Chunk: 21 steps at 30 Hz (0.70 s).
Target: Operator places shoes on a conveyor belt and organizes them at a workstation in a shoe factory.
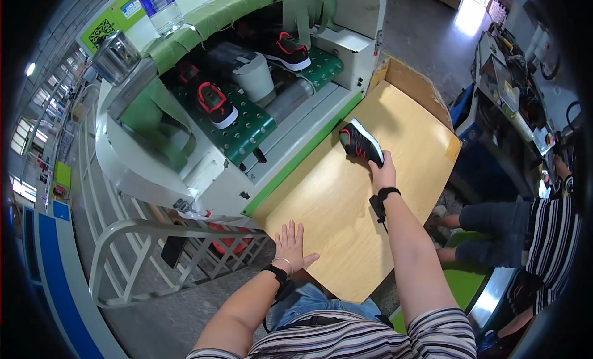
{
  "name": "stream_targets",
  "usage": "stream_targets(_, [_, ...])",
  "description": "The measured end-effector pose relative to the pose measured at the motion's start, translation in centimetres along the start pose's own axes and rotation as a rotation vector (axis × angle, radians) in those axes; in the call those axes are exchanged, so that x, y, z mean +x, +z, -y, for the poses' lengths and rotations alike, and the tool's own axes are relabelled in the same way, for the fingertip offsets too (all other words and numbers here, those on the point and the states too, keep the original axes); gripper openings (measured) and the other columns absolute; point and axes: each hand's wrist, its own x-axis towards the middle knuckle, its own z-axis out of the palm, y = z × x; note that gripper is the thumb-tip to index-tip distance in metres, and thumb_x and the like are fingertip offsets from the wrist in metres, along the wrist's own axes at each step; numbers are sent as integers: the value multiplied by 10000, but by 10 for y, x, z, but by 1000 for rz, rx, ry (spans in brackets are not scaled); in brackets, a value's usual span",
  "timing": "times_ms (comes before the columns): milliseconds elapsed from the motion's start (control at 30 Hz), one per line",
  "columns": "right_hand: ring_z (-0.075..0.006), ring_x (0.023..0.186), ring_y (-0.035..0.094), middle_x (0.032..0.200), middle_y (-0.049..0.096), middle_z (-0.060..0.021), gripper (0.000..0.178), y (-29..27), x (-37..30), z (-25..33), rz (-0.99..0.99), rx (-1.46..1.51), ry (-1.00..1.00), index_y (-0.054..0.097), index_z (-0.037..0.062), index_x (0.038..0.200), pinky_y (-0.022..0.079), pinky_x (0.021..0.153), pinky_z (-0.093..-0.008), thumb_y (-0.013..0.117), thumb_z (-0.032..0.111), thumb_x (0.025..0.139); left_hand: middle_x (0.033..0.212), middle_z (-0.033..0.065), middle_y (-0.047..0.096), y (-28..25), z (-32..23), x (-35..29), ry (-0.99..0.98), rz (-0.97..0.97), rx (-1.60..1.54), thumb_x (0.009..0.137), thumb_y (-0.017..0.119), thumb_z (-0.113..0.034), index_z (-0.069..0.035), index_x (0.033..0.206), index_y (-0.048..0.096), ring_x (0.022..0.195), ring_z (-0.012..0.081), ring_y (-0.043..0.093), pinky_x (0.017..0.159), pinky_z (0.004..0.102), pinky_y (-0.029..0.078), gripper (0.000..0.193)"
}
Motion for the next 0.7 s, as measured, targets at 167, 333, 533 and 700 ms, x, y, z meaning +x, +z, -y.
stream_targets(167, [-179,668,591,757,614,-115,405,-47,-33,28,183,-16,-49,586,-10,1050,478,635,-298,752,281,822,1599,262,-27,0,-4,-5,16,27,31,769,587,-722,-32,1549,54,1470,460,-31,1149,614,52,1170])
stream_targets(333, [-141,753,612,873,655,-65,490,-58,-82,23,421,396,348,514,-9,1267,497,666,-282,679,298,923,1608,236,-32,4,-4,-6,15,39,63,792,552,-731,-56,1556,45,1477,439,-36,1158,597,49,1139])
stream_targets(533, [-386,1392,353,1508,337,-254,869,-98,-163,-48,632,-336,-87,255,68,1516,328,1113,-493,723,358,844,1589,288,-49,-12,-7,4,39,83,144,693,649,-743,3,1538,-10,1468,466,-58,1143,629,68,1306])
stream_targets(700, [-436,1469,93,1601,103,-213,1150,-128,-249,-47,802,-701,-215,194,126,1545,162,1165,-568,830,479,654,1577,312,-44,-38,-19,14,18,238,246,590,779,-697,-6,1531,-72,1461,479,-72,1130,655,85,1444])
